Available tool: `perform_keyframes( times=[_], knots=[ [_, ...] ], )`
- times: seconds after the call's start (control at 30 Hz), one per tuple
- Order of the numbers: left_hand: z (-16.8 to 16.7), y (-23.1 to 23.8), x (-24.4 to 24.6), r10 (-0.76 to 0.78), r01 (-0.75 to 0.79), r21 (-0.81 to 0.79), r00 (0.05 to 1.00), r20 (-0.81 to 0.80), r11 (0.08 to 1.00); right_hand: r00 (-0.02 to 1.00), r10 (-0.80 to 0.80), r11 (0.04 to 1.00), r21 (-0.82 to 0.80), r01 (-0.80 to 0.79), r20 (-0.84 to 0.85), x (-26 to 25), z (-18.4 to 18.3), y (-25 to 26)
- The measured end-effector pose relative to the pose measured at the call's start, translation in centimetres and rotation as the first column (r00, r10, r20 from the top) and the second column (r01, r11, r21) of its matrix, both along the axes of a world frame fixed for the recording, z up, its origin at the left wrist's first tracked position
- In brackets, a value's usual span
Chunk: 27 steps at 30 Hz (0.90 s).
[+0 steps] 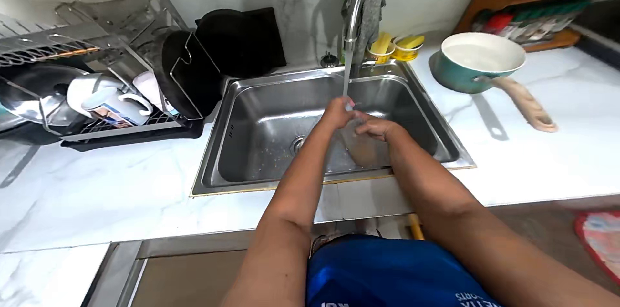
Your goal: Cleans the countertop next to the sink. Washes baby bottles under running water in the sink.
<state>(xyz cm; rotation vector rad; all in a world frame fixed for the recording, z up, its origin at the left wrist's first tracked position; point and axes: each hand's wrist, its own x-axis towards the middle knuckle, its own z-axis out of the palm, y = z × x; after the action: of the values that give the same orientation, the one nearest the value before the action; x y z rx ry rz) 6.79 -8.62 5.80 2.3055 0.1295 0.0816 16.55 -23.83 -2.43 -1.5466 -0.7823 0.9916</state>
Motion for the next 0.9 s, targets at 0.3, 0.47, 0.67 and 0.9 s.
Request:
perform_keyframes(
  times=[0.3, 0.47, 0.67, 0.9],
  knots=[
    [-0.9, 0.6, 2.0, 0.412, -0.324, 0.339, 0.882, -0.228, 0.883, 0.848, -0.101, 0.924, -0.266, 0.274, 0.520, -3.9, 1.5, 3.4],
    [-0.8, 2.4, 1.1, 0.388, -0.398, 0.068, 0.819, -0.422, 0.915, 0.786, -0.047, 0.876, -0.353, 0.329, 0.616, -4.5, 1.4, 3.9],
    [-5.3, 1.1, 1.2, 0.065, -0.082, -0.707, 0.997, -0.052, 0.703, 0.929, -0.176, 0.898, -0.333, 0.287, 0.326, -1.5, -0.2, 2.4],
    [-1.0, -0.3, 1.6, 0.417, -0.340, 0.301, 0.875, -0.246, 0.891, 0.897, -0.002, 0.882, -0.423, 0.210, 0.442, -2.8, 0.1, 3.8]
  ],
)
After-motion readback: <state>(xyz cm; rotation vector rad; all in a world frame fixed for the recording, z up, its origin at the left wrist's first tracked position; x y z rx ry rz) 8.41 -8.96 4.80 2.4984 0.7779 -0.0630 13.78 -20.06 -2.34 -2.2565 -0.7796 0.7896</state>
